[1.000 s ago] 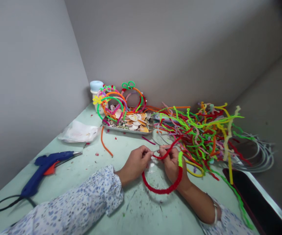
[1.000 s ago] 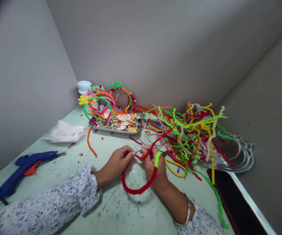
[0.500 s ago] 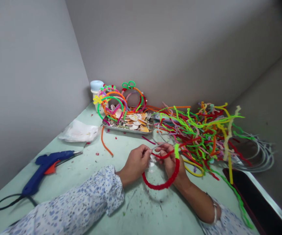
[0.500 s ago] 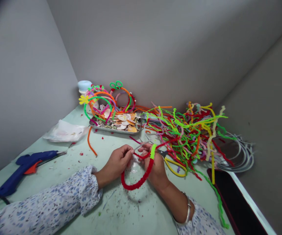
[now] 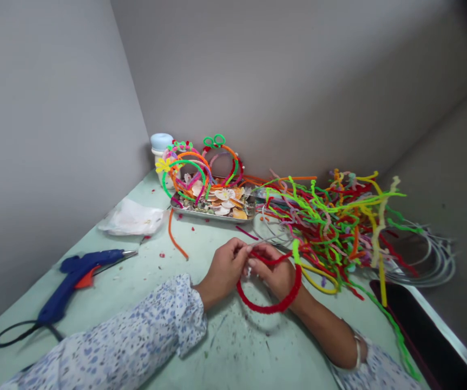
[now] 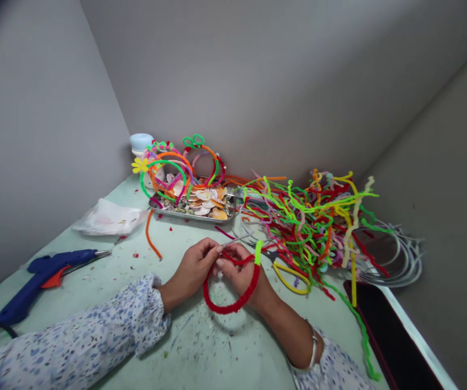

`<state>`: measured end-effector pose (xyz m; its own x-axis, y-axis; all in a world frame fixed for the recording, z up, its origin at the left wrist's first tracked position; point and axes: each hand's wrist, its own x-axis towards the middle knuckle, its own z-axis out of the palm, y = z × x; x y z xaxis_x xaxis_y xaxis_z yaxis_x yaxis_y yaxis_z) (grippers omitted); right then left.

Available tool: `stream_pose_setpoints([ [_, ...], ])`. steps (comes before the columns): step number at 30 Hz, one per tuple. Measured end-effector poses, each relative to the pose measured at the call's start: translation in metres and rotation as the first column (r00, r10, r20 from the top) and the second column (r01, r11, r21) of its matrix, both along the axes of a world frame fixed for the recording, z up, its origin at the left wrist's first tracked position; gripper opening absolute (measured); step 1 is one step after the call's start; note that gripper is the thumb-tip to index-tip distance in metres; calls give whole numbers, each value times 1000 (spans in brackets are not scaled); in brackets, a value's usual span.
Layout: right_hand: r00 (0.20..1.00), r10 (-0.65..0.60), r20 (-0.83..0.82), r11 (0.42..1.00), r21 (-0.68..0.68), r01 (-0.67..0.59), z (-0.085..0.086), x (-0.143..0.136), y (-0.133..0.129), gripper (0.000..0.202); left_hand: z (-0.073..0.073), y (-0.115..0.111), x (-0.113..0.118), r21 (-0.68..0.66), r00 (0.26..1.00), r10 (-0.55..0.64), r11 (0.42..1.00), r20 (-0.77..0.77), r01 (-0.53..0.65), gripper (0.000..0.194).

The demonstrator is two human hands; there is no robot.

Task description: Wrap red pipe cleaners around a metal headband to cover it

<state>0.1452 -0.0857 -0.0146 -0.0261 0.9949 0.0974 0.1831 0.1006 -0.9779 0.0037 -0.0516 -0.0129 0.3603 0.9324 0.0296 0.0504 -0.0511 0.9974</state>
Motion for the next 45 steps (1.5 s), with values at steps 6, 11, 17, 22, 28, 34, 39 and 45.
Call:
stream_pose_setpoints([
  [6,988,-152,-8,988,-4,152,4,-1,2,31,4,-2,1,-29,991,-92,995,95,95,26],
  [11,971,-240,-20,970,-33,239,7,-2,3,35,-1,-1,1,-52,990,-98,993,97,103,22],
  [17,971,-237,18,972,-4,237,2,0,4,32,-4,0,1,-72,998,-36,997,59,41,20],
  [22,975,-219,28,976,9,219,-4,3,4,26,1,-2,1,-179,994,-11,983,108,31,22],
  [28,976,-218,-22,976,-15,217,-8,4,5,26,7,-4,2,-236,987,-45,968,155,81,24],
  [34,983,-162,-85,987,-11,162,-8,6,6,26,10,-3,3,-293,972,-68,947,223,134,25],
  [39,988,-95,-118,995,-39,91,-8,11,6,24,8,-1,2,-337,949,-103,919,300,206,27],
  [45,987,-90,-132,993,-94,78,3,12,2,25,10,1,-1,-404,912,-122,868,391,289,25],
])
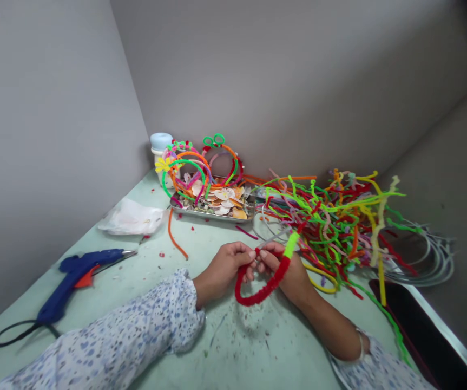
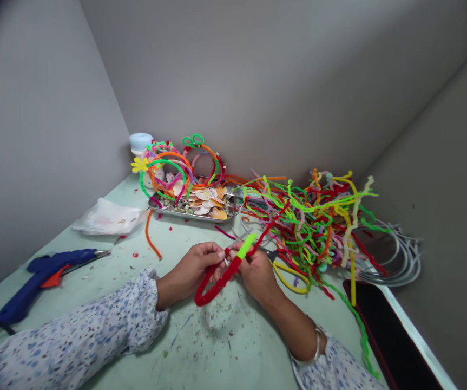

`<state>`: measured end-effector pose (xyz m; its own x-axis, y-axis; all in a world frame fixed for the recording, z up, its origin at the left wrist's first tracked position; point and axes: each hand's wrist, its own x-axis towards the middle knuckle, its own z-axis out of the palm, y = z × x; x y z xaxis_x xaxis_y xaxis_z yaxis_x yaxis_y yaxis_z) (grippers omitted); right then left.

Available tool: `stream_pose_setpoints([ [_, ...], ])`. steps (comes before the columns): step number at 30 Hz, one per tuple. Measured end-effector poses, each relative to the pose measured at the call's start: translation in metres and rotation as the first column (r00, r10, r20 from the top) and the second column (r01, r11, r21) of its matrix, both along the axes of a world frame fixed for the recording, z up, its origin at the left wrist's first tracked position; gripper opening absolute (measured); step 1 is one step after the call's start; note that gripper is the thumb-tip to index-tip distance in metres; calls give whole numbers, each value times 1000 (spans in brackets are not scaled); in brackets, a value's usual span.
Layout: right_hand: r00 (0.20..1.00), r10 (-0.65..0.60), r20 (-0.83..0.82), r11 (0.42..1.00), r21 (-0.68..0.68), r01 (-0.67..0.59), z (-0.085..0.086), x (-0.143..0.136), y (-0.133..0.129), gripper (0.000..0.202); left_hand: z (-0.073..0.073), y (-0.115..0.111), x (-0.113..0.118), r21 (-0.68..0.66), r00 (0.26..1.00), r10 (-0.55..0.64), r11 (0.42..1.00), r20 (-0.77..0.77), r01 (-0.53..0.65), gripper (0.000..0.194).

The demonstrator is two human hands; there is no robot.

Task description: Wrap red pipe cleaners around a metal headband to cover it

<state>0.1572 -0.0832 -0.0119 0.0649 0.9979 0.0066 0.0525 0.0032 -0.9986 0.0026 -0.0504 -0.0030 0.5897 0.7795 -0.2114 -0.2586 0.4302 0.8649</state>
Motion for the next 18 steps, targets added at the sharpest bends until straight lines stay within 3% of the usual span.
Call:
stream_pose_setpoints([
  [5,997,69,19,996,46,-70,7,1,-2,23,5,4,-5,-30,994,-113,993,-1,113,24],
  [11,993,121,1,991,48,-121,4,4,-3,22,2,10,-9,-86,972,-216,971,96,224,21],
  [18,976,203,-73,979,23,-202,-2,8,-4,21,5,14,-14,-195,924,-345,907,165,373,10],
])
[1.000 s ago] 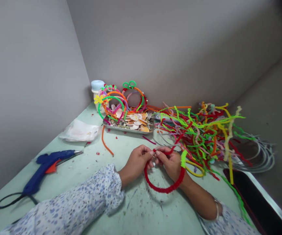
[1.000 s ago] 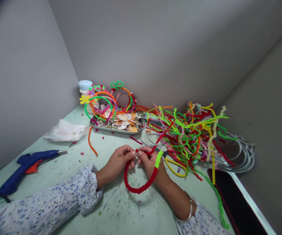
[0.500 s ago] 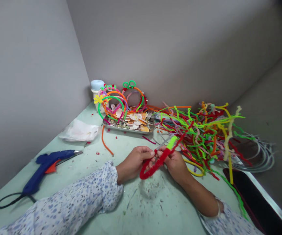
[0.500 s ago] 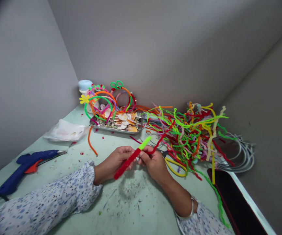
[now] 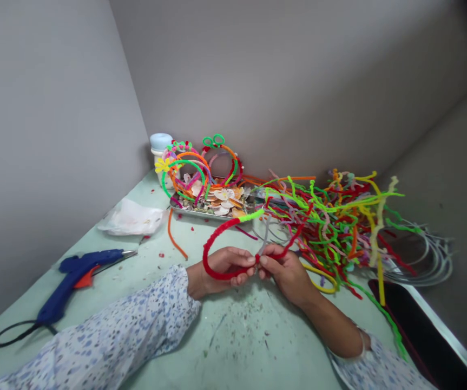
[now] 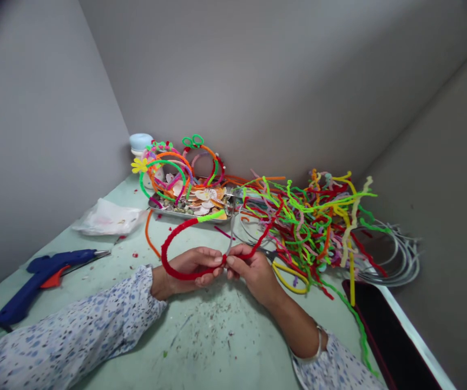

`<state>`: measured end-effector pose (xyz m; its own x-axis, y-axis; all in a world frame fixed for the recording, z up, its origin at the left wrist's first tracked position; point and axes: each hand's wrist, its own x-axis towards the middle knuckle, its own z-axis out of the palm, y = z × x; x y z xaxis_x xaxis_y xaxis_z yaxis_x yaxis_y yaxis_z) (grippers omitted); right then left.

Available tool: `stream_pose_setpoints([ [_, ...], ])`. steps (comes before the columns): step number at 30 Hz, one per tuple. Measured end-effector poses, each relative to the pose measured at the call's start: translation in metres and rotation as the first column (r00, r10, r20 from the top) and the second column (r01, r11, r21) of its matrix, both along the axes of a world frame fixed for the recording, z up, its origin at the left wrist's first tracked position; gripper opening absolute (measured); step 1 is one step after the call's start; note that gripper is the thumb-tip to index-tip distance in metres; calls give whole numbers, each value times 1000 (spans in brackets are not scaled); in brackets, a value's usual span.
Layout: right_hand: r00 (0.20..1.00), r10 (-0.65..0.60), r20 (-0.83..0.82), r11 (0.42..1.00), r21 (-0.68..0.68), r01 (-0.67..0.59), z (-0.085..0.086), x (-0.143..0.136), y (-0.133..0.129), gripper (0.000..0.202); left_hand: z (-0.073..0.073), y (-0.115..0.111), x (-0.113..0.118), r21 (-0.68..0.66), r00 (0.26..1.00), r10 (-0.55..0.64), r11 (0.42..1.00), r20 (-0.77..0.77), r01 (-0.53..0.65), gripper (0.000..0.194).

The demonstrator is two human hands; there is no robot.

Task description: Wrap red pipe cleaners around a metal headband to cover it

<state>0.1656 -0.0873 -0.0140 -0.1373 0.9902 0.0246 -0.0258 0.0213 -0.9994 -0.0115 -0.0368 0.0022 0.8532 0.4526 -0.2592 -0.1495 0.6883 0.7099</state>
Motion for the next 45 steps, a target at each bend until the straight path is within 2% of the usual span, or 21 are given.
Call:
stream_pose_setpoints([
  [10,984,101,-147,992,-54,-110,-3,3,-1,20,2,-1,-5,-41,989,-142,989,-32,140,9],
  [19,946,269,-178,950,-113,-291,-10,10,-2,28,-3,-2,-4,-43,942,-332,942,53,334,17],
  [24,943,285,-170,937,-159,-312,-10,10,-3,29,-4,-4,-4,-26,923,-375,925,91,379,17],
  [27,954,213,-210,953,-171,-250,-7,6,-1,30,-1,-6,-3,-6,950,-300,953,81,301,17],
  [29,962,112,-250,972,-173,-158,-5,2,2,32,0,-8,0,12,982,-169,986,84,168,17],
  [31,960,-7,-278,985,-167,-42,-4,-3,5,32,-1,-9,5,51,997,10,999,76,-14,18],
  [33,958,-96,-269,987,-154,56,-2,-7,7,29,-3,-9,9,129,982,183,974,42,-187,22],
  [35,969,-134,-207,987,-116,112,0,-11,6,27,-6,-9,13,215,953,302,931,5,-296,26],
  [39,980,-189,-56,982,-38,187,7,-18,3,28,-8,-10,16,306,918,390,885,-75,-351,29],
  [45,958,-286,10,958,-27,286,9,-19,2,29,-2,-17,18,394,867,477,831,-143,-393,25],
])
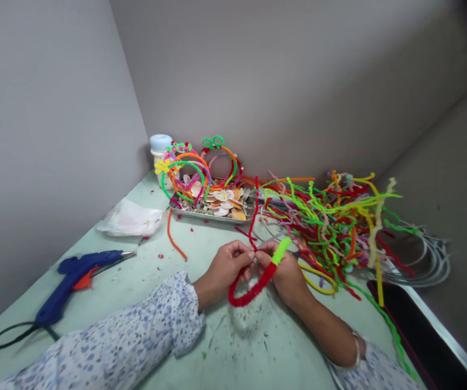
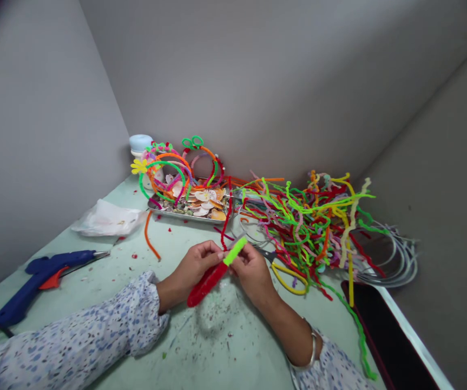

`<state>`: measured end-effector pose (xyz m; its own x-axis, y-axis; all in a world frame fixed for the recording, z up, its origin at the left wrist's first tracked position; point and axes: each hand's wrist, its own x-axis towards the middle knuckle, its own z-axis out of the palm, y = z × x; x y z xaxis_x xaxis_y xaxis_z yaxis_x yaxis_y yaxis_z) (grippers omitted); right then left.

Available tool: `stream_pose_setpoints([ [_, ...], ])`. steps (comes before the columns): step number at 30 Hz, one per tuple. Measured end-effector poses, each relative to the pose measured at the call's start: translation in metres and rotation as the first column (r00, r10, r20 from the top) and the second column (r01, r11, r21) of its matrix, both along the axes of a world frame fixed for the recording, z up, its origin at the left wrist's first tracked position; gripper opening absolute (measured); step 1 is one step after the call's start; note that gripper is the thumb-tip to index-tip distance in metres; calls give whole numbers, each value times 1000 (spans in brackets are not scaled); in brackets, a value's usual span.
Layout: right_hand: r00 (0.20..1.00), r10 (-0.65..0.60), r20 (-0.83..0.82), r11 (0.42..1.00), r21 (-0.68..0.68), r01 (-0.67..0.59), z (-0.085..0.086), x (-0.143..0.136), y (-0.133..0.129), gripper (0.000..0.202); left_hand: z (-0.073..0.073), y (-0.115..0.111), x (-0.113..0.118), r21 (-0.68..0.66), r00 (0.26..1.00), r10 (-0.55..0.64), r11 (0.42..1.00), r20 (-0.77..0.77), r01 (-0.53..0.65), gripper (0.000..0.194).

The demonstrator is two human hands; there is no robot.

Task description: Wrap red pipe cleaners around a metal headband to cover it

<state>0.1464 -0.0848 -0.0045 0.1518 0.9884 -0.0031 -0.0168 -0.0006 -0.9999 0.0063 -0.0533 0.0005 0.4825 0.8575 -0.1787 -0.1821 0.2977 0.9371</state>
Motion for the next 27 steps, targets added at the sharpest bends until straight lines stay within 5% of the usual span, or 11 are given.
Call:
stream_pose_setpoints([
  [12,999,36,-32,999,35,-34,-20,7,4,29,-2,-2,-1,178,995,23,984,-98,-5,20],
  [22,998,57,10,998,37,-58,-2,4,0,28,1,-4,-1,146,998,-46,988,-36,51,21],
  [27,1000,20,15,998,53,-21,-6,3,0,31,-1,-3,-1,162,999,-48,986,-12,50,20],
])
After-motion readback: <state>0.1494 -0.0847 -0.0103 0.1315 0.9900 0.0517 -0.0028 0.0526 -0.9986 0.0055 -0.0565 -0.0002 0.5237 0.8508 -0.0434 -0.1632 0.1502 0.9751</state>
